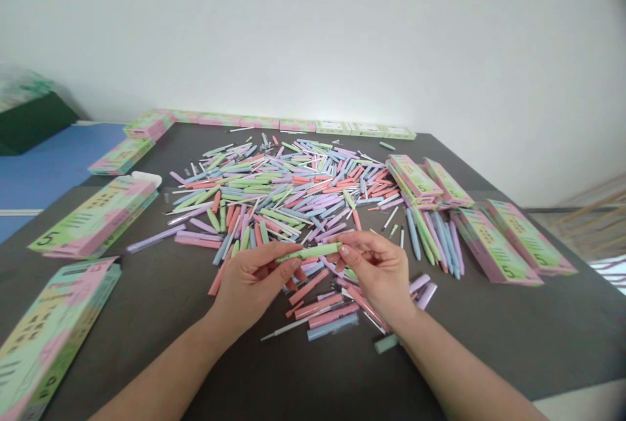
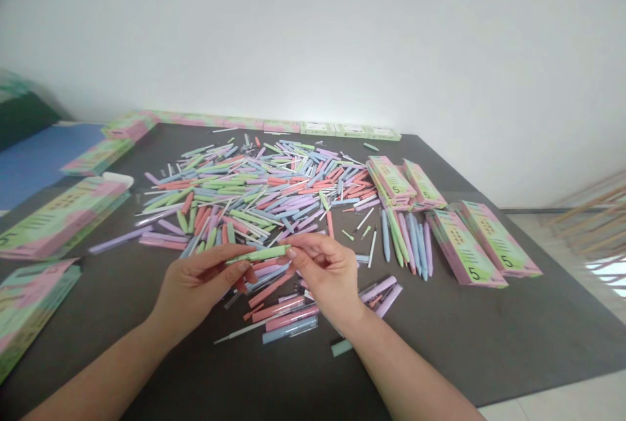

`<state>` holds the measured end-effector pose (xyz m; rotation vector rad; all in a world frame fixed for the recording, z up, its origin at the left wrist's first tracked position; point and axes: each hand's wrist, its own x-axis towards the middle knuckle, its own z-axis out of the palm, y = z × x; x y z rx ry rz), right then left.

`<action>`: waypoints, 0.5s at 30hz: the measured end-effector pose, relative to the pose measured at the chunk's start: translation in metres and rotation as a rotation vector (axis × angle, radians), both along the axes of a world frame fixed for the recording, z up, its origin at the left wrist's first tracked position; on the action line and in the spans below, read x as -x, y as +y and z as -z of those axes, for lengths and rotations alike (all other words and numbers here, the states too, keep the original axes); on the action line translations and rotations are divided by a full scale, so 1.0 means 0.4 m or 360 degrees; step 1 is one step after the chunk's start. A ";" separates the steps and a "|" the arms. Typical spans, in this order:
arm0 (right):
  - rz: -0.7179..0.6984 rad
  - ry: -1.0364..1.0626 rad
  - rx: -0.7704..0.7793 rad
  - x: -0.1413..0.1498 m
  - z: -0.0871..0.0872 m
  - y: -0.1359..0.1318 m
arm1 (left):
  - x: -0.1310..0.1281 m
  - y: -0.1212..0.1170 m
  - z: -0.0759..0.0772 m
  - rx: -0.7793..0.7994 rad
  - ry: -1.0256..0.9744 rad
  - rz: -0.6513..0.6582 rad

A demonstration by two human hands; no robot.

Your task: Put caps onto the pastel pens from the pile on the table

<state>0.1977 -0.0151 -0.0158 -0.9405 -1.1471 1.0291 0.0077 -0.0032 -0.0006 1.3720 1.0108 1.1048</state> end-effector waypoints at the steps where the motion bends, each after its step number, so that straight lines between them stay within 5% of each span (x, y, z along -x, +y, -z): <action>1: 0.0003 -0.0001 -0.0003 0.001 0.001 0.000 | 0.000 -0.001 0.001 -0.0014 0.0010 -0.0006; 15: -0.0028 -0.0070 -0.0056 0.004 0.011 -0.008 | -0.007 0.004 0.015 0.0145 0.0039 0.0167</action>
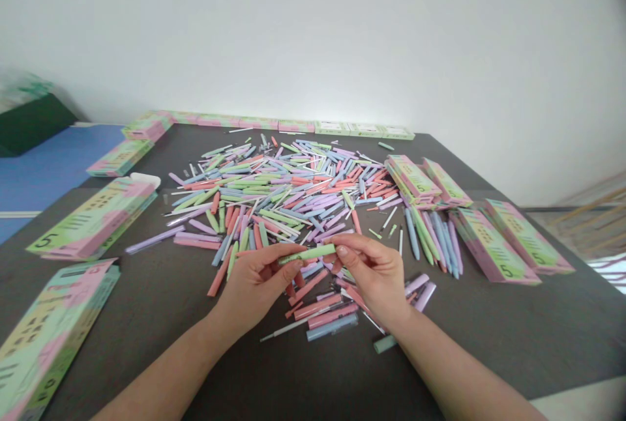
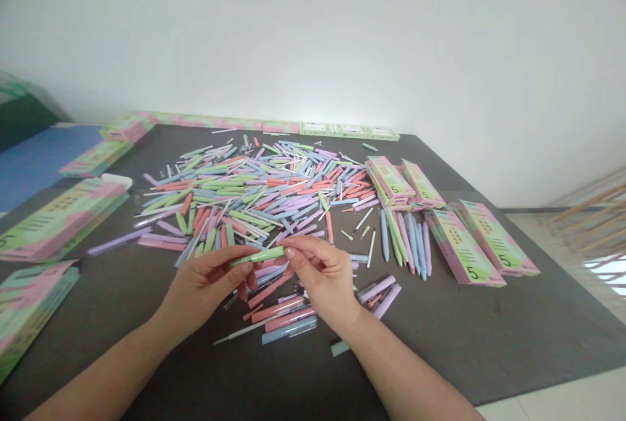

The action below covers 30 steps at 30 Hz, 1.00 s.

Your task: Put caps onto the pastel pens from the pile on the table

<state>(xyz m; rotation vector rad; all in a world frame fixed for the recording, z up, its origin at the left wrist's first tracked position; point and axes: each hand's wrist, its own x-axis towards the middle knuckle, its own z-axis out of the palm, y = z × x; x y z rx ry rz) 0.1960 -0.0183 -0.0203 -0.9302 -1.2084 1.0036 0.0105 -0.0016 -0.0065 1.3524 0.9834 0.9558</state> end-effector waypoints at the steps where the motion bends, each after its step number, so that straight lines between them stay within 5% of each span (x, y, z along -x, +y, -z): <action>1: -0.0018 -0.0032 -0.0003 0.001 -0.003 -0.002 | 0.000 0.000 0.003 0.0035 0.0023 0.0042; 6: 0.0078 -0.0137 -0.0005 -0.034 -0.009 0.027 | 0.004 0.001 0.019 0.0120 0.0060 0.0147; 9: 0.0513 -0.0352 0.0042 -0.118 -0.013 0.088 | 0.010 0.009 0.023 0.0100 0.0033 0.0105; 11: 0.0778 -0.1030 0.0239 -0.188 -0.018 0.133 | 0.012 0.015 0.022 0.0096 0.0063 0.0059; 13: 0.0779 -0.1966 0.0609 -0.248 -0.022 0.168 | 0.014 0.019 0.020 0.0113 0.0108 0.0017; 14: 0.0759 -0.2102 0.0704 -0.270 -0.021 0.181 | 0.014 0.020 0.019 0.0124 0.0121 -0.0006; 21: 0.0705 -0.2413 0.1047 -0.297 0.019 0.215 | 0.016 0.023 0.017 0.0203 0.0049 -0.0088; 30: 0.0631 -0.2478 0.1182 -0.304 0.022 0.251 | 0.015 0.027 0.017 0.0136 -0.0074 -0.0073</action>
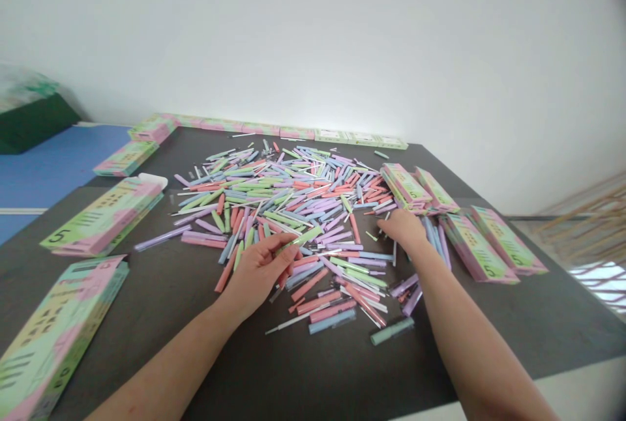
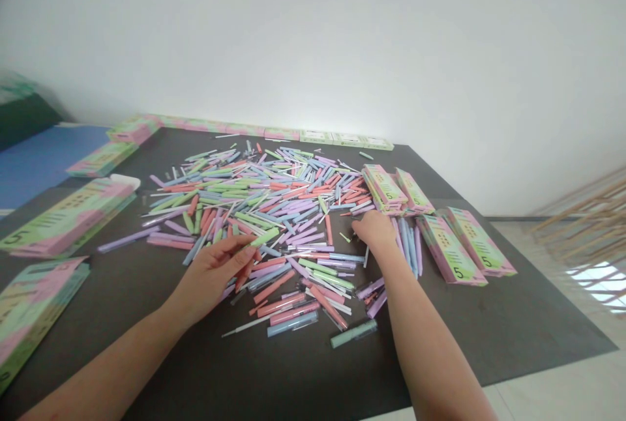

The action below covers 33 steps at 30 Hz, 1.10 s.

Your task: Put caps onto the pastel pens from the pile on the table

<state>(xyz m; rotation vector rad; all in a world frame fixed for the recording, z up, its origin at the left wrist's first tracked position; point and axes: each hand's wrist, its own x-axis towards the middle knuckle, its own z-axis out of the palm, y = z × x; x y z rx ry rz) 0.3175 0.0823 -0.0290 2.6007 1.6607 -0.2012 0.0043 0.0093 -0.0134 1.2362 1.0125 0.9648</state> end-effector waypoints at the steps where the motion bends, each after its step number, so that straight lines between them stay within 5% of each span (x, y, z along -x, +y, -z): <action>1: -0.0008 0.0006 0.0008 0.000 0.000 0.002 | 0.000 0.000 0.001 -0.0001 -0.0003 -0.0006; 12: -0.0094 0.0134 0.0012 0.013 -0.010 -0.011 | 0.001 -0.001 0.002 -0.0013 -0.0069 -0.0019; 19: -0.0230 0.0431 -0.0263 0.090 -0.082 -0.085 | 0.002 -0.001 0.009 0.0008 -0.0142 0.0003; 22: -0.0392 0.0774 -0.0374 0.142 -0.115 -0.138 | 0.005 -0.002 0.015 0.0019 -0.0161 0.0027; 24: -0.0597 0.1611 -0.0482 0.169 -0.124 -0.169 | 0.007 -0.002 0.019 0.0017 -0.0183 0.0035; 27: -0.0837 0.2229 -0.0451 0.192 -0.120 -0.202 | 0.011 -0.001 0.024 0.0007 -0.0184 0.0041; 33: -0.0949 0.2344 -0.0449 0.192 -0.107 -0.225 | 0.019 0.002 0.020 -0.0041 -0.0113 0.0106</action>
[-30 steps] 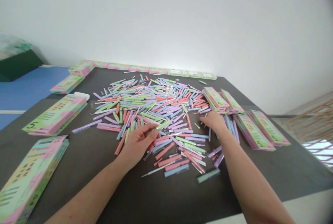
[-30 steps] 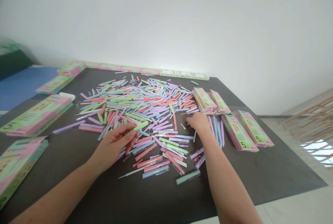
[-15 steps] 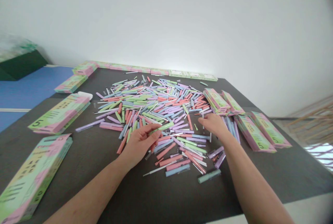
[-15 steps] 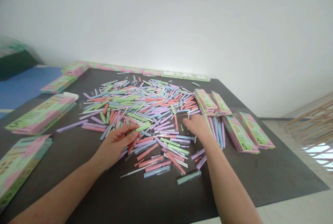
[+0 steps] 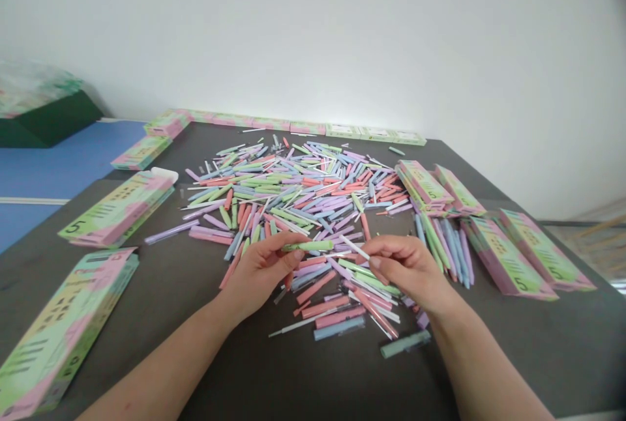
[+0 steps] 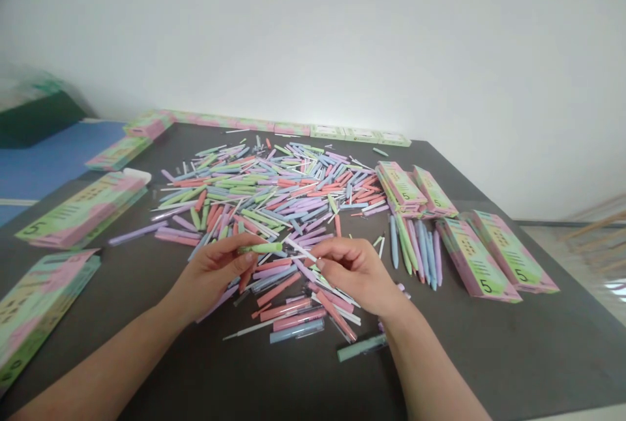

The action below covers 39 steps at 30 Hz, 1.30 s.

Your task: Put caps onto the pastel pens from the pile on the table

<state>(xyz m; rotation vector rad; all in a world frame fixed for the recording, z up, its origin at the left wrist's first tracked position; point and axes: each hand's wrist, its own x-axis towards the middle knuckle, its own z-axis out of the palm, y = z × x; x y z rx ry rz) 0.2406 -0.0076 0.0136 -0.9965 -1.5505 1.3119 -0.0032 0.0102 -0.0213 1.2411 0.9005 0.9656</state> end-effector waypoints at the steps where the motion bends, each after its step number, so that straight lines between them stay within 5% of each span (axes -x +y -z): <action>1: 0.0001 -0.0008 -0.0007 -0.002 0.000 -0.001 | 0.001 0.000 -0.001 -0.0010 0.0013 -0.0001; 25: 0.0146 -0.0553 -0.0342 -0.020 -0.004 -0.008 | 0.007 0.005 -0.007 -0.0450 0.0429 0.0004; 39: 0.0052 -0.0747 -0.0246 0.023 0.027 -0.014 | -0.011 -0.006 -0.003 -0.0626 0.0688 0.0285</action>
